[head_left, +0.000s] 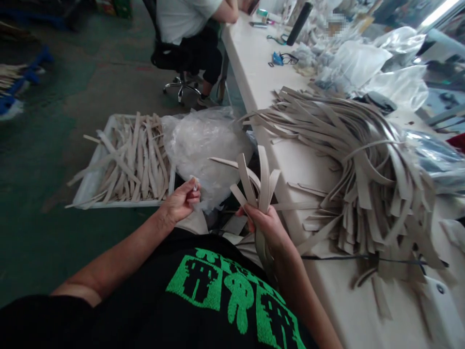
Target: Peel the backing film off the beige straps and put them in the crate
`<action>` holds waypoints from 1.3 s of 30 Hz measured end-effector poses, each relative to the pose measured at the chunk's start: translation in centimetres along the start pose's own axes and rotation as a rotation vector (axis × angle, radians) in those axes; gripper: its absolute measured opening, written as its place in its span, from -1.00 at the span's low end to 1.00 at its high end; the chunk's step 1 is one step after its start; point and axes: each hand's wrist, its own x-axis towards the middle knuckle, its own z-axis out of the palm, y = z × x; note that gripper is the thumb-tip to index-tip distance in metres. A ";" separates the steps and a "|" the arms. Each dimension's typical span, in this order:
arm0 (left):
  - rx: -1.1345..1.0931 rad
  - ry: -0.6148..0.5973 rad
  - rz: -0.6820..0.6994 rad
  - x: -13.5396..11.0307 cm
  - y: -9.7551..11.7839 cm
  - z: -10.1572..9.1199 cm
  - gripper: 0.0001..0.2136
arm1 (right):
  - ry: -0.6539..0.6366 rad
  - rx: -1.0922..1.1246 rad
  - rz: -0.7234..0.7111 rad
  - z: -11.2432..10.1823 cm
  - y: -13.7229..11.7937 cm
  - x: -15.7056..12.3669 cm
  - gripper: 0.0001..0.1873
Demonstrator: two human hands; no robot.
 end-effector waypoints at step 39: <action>0.268 0.093 -0.105 0.3 -4.2 0.0 -0.91 | -0.019 0.068 0.146 2.5 1.4 0.0 -0.56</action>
